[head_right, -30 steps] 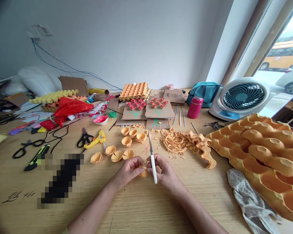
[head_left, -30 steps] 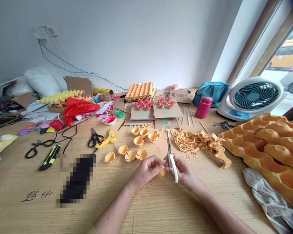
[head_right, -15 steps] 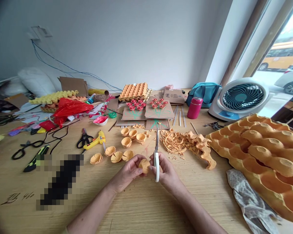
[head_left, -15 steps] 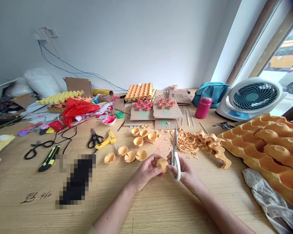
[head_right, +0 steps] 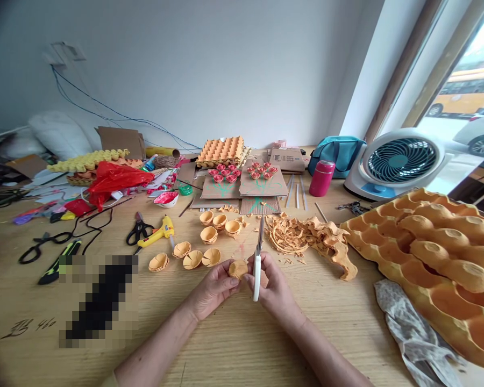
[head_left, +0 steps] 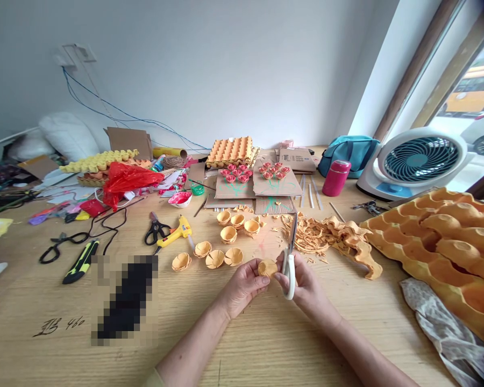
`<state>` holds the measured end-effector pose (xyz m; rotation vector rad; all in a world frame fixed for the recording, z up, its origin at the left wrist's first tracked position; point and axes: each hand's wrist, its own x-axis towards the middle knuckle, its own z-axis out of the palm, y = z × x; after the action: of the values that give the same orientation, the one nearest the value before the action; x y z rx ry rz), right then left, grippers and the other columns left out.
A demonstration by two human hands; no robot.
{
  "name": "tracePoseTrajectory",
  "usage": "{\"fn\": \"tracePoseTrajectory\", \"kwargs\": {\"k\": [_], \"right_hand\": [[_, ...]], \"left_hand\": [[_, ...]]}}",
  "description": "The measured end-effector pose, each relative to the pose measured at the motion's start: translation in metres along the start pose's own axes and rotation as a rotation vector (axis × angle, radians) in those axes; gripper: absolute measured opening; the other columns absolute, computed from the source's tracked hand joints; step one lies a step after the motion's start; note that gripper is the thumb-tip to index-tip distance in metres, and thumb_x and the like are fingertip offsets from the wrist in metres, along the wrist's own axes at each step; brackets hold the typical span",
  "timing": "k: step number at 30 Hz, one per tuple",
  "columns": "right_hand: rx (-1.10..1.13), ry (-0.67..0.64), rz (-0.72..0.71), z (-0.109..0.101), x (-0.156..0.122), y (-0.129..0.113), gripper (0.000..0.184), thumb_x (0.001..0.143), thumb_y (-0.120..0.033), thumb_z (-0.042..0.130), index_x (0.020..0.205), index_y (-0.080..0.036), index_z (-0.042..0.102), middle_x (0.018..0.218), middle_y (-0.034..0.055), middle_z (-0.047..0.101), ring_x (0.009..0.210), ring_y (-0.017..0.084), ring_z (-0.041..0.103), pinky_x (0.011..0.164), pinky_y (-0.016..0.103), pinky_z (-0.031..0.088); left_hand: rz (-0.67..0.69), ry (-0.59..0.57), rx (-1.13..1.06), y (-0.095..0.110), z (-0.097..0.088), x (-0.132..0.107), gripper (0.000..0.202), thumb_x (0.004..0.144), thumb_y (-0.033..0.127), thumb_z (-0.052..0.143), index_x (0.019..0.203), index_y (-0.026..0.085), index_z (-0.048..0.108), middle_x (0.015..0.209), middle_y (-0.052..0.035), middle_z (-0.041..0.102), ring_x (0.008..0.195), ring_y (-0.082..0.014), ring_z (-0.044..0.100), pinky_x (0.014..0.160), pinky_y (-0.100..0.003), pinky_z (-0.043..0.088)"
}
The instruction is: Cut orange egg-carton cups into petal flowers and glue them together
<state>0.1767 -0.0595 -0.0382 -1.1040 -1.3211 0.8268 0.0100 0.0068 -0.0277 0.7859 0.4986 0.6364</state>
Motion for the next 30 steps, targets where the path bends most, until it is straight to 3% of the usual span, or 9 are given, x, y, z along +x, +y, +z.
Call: {"fn": "tracePoseTrajectory", "kwargs": {"k": [5, 10, 14, 19, 25, 30], "right_hand": [[-0.061, 0.033, -0.037, 0.002, 0.000, -0.001, 0.022, 0.088, -0.031, 0.068, 0.102, -0.026, 0.052, 0.092, -0.0006, 0.055, 0.085, 0.018, 0.054, 0.078, 0.030, 0.046], [-0.175, 0.039, -0.086, 0.003, -0.002, -0.005, 0.020, 0.087, -0.027, 0.066, 0.101, -0.026, 0.052, 0.092, -0.0002, 0.059, 0.085, 0.018, 0.055, 0.080, 0.030, 0.046], [-0.184, -0.010, -0.067, 0.001, 0.000, -0.009, 0.018, 0.088, -0.030, 0.064, 0.099, -0.024, 0.051, 0.092, 0.0001, 0.059, 0.085, 0.018, 0.056, 0.080, 0.030, 0.046], [-0.287, -0.087, 0.006, -0.002, 0.003, -0.015, 0.019, 0.091, -0.037, 0.057, 0.083, -0.022, 0.050, 0.079, -0.0006, 0.055, 0.074, 0.017, 0.050, 0.069, 0.030, 0.042], [-0.464, -0.187, 0.037, -0.001, 0.002, -0.011, 0.028, 0.090, -0.040, 0.056, 0.074, -0.022, 0.043, 0.068, -0.0032, 0.050, 0.065, 0.016, 0.045, 0.065, 0.031, 0.037], [-0.563, -0.233, 0.008, 0.000, 0.001, -0.010, 0.026, 0.091, -0.036, 0.056, 0.075, -0.023, 0.039, 0.073, -0.0019, 0.053, 0.069, 0.017, 0.048, 0.070, 0.033, 0.038]], "left_hand": [[-0.027, -0.002, -0.079, 0.000, 0.004, -0.001, 0.040, 0.060, 0.019, 0.092, 0.094, 0.014, 0.071, 0.089, -0.0016, 0.068, 0.071, -0.0068, 0.057, 0.067, -0.020, 0.045], [-0.029, -0.029, -0.078, -0.005, 0.004, 0.000, 0.042, 0.062, 0.019, 0.091, 0.100, 0.011, 0.074, 0.092, -0.0057, 0.071, 0.079, -0.0097, 0.061, 0.073, -0.020, 0.047], [0.050, 0.050, -0.096, -0.002, 0.002, 0.000, 0.034, 0.062, 0.021, 0.091, 0.090, 0.012, 0.074, 0.086, -0.0042, 0.071, 0.076, -0.0092, 0.060, 0.073, -0.020, 0.048], [0.155, 0.134, -0.172, 0.004, -0.001, 0.000, 0.028, 0.061, 0.019, 0.091, 0.077, 0.014, 0.068, 0.066, 0.0051, 0.056, 0.061, -0.0049, 0.048, 0.059, -0.018, 0.042], [0.194, 0.166, -0.232, 0.004, -0.006, 0.001, 0.032, 0.060, 0.021, 0.092, 0.070, 0.014, 0.062, 0.064, 0.0051, 0.053, 0.062, -0.0060, 0.047, 0.059, -0.020, 0.042], [0.184, 0.160, -0.231, 0.005, -0.005, 0.000, 0.033, 0.060, 0.022, 0.092, 0.069, 0.014, 0.061, 0.065, 0.0046, 0.053, 0.062, -0.0058, 0.047, 0.060, -0.019, 0.042]]}}
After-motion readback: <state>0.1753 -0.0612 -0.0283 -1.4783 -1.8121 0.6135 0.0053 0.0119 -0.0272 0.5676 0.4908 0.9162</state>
